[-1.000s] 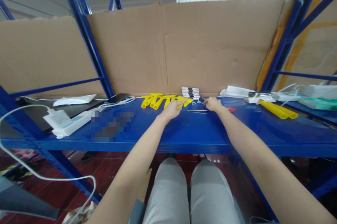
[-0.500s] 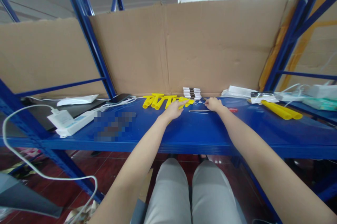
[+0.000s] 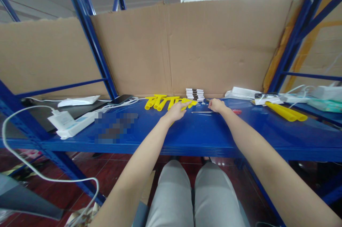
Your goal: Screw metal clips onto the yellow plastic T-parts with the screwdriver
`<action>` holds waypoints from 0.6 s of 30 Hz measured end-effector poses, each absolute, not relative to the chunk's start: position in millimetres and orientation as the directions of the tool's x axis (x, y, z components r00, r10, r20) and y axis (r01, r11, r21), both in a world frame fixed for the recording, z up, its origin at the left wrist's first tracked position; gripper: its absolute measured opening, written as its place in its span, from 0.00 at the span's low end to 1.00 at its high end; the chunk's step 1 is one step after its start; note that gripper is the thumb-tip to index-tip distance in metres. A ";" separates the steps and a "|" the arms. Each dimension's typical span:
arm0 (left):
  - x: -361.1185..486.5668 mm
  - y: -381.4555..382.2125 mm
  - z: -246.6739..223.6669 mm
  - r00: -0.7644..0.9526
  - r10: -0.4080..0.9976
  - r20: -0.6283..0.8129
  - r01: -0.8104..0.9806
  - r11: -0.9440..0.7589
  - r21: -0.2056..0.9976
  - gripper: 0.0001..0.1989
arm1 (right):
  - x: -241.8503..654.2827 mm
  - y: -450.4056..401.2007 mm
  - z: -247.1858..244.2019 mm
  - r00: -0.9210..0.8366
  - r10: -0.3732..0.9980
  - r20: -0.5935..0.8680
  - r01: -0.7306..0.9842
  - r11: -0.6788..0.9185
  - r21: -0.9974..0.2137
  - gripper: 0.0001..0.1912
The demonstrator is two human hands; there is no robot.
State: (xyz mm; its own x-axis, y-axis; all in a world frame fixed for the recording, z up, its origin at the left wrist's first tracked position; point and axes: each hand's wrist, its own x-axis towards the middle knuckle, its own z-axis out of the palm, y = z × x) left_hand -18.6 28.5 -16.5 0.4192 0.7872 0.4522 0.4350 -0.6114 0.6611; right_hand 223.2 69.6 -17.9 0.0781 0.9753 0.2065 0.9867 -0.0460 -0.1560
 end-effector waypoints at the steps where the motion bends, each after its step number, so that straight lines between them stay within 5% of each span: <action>1: -18.4 26.0 -14.3 0.411 0.791 0.454 0.437 -0.608 0.663 0.24 | 223.5 69.6 -18.0 0.080 0.973 0.215 0.986 -0.045 -0.161 0.10; 6: -11.7 11.4 -6.4 0.316 0.880 0.355 0.366 -0.458 0.810 0.30 | 224.6 71.4 -19.0 0.097 0.948 0.302 0.966 -0.016 -0.259 0.07; 10: -3.0 11.0 -8.0 0.329 0.934 0.139 0.093 -0.178 0.980 0.35 | 223.6 74.6 -20.3 0.089 0.918 0.386 0.881 0.108 -0.461 0.03; 14: -3.8 22.0 -12.1 0.406 0.911 -0.071 -0.097 0.120 0.988 0.37 | 215.5 73.8 -18.8 0.057 0.892 0.449 0.624 0.319 -0.713 0.04; 18: -9.6 26.4 -11.5 0.491 0.860 -0.136 -0.144 0.234 0.961 0.37 | 198.4 67.7 -14.8 0.012 0.879 0.476 0.331 0.446 -0.832 0.08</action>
